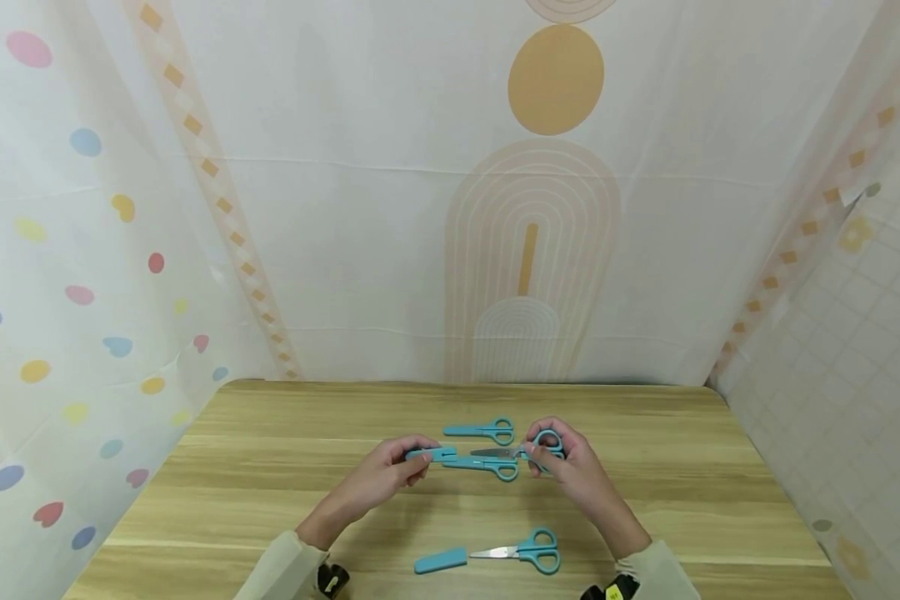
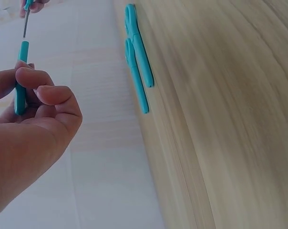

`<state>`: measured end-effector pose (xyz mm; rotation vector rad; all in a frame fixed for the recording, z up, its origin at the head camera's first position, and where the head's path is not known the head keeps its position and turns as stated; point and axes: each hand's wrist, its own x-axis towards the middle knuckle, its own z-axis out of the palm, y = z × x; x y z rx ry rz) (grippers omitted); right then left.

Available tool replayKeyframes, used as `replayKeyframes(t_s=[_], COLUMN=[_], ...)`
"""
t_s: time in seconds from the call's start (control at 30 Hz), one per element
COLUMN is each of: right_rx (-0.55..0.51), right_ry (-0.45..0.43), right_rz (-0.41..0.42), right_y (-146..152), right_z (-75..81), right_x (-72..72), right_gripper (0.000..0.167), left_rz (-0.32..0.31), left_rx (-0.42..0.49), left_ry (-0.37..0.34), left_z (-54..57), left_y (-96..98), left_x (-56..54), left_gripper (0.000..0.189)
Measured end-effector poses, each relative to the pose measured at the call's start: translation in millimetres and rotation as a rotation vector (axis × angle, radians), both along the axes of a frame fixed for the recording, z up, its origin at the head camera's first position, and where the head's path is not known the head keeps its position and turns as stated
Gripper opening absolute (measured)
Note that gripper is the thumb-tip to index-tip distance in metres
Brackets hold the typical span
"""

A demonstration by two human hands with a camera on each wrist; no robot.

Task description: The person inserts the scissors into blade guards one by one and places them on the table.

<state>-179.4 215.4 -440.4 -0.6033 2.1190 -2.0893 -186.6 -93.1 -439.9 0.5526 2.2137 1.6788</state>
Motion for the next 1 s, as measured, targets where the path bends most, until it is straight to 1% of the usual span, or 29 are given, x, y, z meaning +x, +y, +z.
replayKeyframes(t_s=[0.17,0.37,0.5,0.7,0.8,1.0], right_rx=[-0.009,-0.028,-0.035,-0.027,-0.016,0.01], right_ry=[0.006,0.009,0.005,0.01,0.009,-0.015], right_rz=[0.011,0.019,0.024,0.028,0.03,0.017], right_y=[-2.2,-3.7,-5.0,-5.6,-5.9,-7.7], right_z=[0.4,0.5,1.2,0.7,0.3,0.7], right_x=[-0.4,-0.2,0.2,-0.1,-0.4,-0.9], right_gripper=[0.022,0.021,0.021,0.022,0.024,0.025], left_rz=[-0.002,-0.011,-0.01,-0.022,-0.029,-0.033], left_rx=[0.005,0.025,0.022,0.041,0.048,0.046], left_ry=[0.002,0.004,0.008,0.001,-0.005,0.01], left_z=[1.8,0.5,0.1,-2.0,-1.2,-0.1], left_y=[2.2,4.6,5.2,6.6,7.1,8.4], left_x=[0.2,-0.6,-0.6,-0.9,0.3,-0.1], left_gripper=[0.023,0.023,0.023,0.023,0.021,0.022])
